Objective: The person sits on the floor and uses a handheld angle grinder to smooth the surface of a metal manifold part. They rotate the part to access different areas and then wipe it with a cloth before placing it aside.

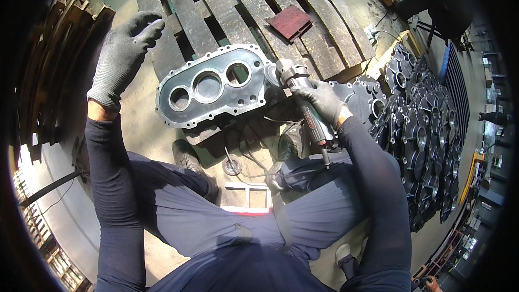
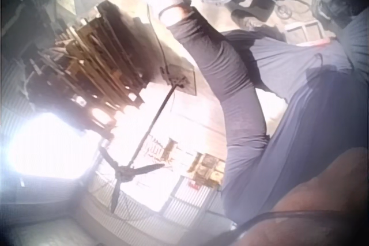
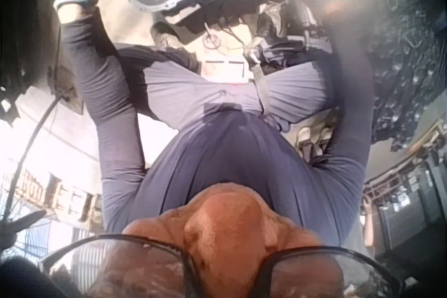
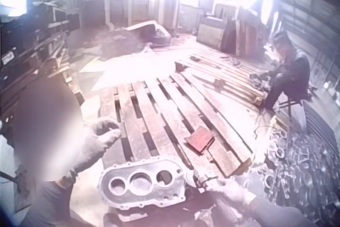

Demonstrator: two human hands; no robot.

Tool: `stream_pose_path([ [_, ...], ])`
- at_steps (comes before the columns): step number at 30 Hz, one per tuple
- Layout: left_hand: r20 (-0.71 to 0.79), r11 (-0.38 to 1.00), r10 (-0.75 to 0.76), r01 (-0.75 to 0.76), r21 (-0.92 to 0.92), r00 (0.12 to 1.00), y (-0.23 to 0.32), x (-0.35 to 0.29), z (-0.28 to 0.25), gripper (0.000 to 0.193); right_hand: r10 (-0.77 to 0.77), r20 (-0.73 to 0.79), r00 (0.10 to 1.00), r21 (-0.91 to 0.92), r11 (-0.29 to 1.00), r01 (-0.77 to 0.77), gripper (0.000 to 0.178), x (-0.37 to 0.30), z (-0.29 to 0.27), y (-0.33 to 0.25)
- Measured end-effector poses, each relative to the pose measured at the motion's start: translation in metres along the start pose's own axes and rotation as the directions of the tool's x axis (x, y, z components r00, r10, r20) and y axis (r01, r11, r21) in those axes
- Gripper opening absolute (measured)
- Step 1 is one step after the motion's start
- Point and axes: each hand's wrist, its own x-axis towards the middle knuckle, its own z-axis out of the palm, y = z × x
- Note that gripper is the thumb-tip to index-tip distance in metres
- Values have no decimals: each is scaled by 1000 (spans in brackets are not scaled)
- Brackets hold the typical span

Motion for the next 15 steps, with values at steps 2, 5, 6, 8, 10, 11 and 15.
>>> stream_pose_path([
  [2, 8, 999, -31, 31, 14, 999, 5, -1, 0, 43, 9, -11, 1000, 21, 1000, -9, 50, -5, 4, 3],
  [5, -36, 996, 84, -83, 16, 996, -4, 4, 1, 42, 16, 9, 1000, 55, 998, -17, 49, -10, 9, 13],
  [6, -30, 997, 79, -79, 13, 996, -4, 4, 2, 43, 31, 2, 1000, 90, 996, -31, 50, -15, 14, 18],
  [8, -18, 997, 71, -71, 6, 997, -3, 3, 4, 45, 39, 40, 998, 209, 977, -47, 55, -25, 19, 28],
  [10, -39, 996, 88, -87, 24, 995, -2, 4, 2, 43, 48, -5, 999, 247, 968, -45, 54, -36, 30, 37],
  [11, -50, 995, 97, -96, 33, 994, 0, 5, 2, 42, 84, 8, 996, 340, 937, -81, 52, -43, 37, 41],
  [15, -34, 997, 76, -75, 21, 997, 3, -1, -5, 42, 70, 50, 996, 390, 917, -84, 48, -69, 56, 18],
])
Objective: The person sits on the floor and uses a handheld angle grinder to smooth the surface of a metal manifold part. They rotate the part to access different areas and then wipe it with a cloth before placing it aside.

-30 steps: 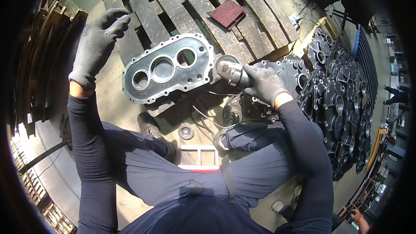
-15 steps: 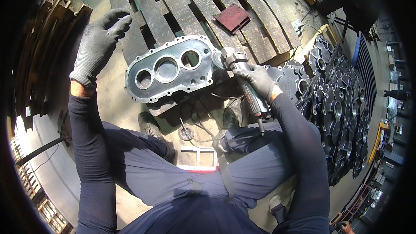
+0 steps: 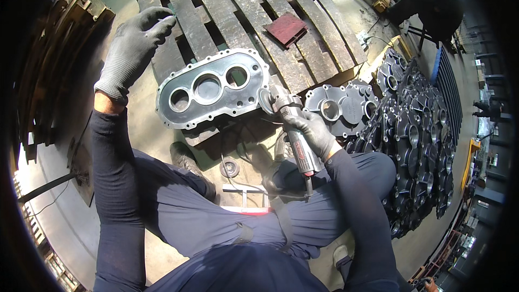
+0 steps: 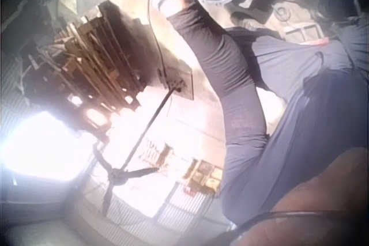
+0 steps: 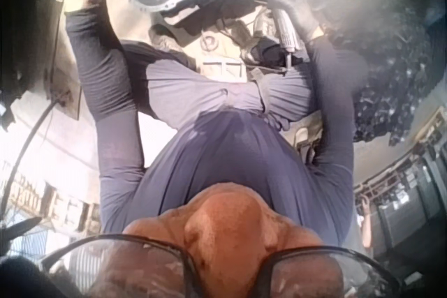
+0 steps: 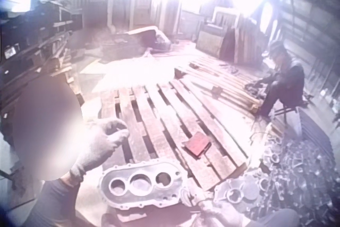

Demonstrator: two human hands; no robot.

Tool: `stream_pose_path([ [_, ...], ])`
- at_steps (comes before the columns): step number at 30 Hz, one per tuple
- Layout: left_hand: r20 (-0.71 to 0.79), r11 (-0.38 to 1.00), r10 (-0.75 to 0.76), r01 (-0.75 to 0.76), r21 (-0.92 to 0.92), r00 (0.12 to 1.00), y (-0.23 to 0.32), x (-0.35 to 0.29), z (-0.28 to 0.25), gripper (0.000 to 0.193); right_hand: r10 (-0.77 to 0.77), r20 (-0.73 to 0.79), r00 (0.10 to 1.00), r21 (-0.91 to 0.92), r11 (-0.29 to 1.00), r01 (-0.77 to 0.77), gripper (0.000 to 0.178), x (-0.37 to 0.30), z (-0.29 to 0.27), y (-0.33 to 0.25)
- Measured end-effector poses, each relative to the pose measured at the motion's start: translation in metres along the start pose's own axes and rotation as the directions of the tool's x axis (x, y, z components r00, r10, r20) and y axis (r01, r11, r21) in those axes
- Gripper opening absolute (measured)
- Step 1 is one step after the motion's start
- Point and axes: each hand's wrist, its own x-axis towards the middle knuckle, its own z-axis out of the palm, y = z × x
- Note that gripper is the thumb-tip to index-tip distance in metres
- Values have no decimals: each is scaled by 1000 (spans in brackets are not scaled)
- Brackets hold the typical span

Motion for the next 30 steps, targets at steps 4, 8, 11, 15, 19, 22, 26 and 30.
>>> stream_pose_path([
  [4, 1, 1000, 6, -6, -16, 1000, 0, 1, 2, 43, -116, -84, 990, -32, 993, 114, 56, 16, -13, -4],
  [8, 47, 997, -59, 61, -44, 997, 1, -1, 0, 48, -64, -72, 995, 66, 995, 69, 56, 52, -22, -25],
  [11, -1, 999, -23, 22, -30, 1000, -9, 3, 6, 41, -13, -97, 995, 182, 983, 30, 50, 74, -25, -27],
  [15, -15, 999, 45, -45, -10, 999, -15, 2, 4, 43, 44, -110, 993, 167, 986, -25, 54, 73, -13, -26],
  [19, -20, 996, 83, -83, -19, 996, -11, 0, -1, 47, 45, -82, 996, 164, 986, -31, 46, 51, 1, -18],
  [22, -49, 996, 91, -91, 3, 995, -10, -2, 0, 47, 36, -128, 991, 175, 984, -13, 49, 40, 8, -3],
  [26, -42, 997, 75, -74, 25, 996, -8, -2, -1, 47, 62, -131, 989, 221, 975, -31, 52, 29, 10, 11],
  [30, -22, 998, 58, -58, 14, 998, -11, 1, -2, 43, 40, -158, 987, 324, 946, 13, 50, 18, 33, 27],
])
